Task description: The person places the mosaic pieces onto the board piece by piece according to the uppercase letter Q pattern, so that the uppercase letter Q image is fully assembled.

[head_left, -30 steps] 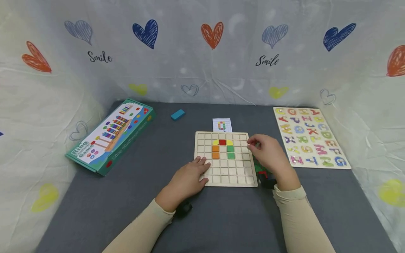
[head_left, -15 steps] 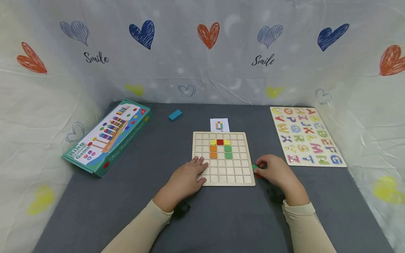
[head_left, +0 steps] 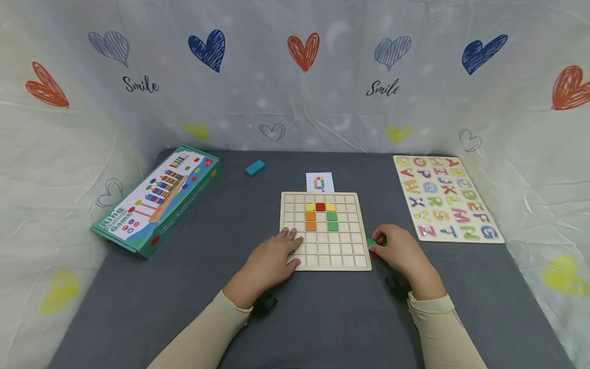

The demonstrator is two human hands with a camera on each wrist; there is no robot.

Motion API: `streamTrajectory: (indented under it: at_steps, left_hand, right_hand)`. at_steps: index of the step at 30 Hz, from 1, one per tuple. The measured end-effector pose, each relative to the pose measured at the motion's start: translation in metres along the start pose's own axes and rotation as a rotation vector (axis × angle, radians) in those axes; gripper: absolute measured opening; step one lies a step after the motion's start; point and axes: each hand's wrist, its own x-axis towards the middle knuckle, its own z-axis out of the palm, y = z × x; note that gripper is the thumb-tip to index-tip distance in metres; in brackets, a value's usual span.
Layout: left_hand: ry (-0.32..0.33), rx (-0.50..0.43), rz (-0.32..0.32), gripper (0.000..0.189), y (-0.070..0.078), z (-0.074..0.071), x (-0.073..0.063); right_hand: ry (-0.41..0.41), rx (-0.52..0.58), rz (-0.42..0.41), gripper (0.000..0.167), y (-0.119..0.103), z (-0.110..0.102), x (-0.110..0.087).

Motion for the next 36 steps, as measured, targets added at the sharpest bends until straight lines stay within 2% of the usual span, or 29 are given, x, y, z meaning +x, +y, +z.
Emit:
streamTrajectory:
  at_steps: [7, 11, 17, 23, 27, 32, 36]
  left_hand:
    - [0.005, -0.020, 0.011, 0.058, -0.002, 0.000, 0.000]
    - [0.002, -0.026, 0.005, 0.059, -0.002, 0.000, 0.000]
    - [0.005, -0.021, 0.000, 0.059, -0.001, -0.001, -0.001]
    - [0.000, -0.027, 0.003, 0.059, 0.000, 0.000, 0.001]
    - [0.004, -0.010, 0.005, 0.059, 0.000, 0.001, 0.002]
    - [0.014, 0.000, 0.017, 0.057, 0.000, 0.001, 0.001]
    - [0.026, -0.001, 0.021, 0.057, -0.001, 0.000, -0.001]
  right_hand:
    - [0.013, 0.048, 0.006, 0.012, 0.000, -0.003, -0.001]
    - [0.051, 0.066, -0.016, 0.009, -0.002, -0.010, -0.002]
    - [0.076, 0.079, -0.100, 0.006, -0.028, -0.013, 0.009]
    - [0.042, 0.068, -0.186, 0.010, -0.074, 0.010, 0.026]
    - [0.070, -0.006, -0.260, 0.012, -0.096, 0.036, 0.032]
    - [0.175, -0.145, -0.365, 0.010, -0.105, 0.060, 0.031]
    - [0.223, -0.179, -0.410, 0.011, -0.107, 0.066, 0.029]
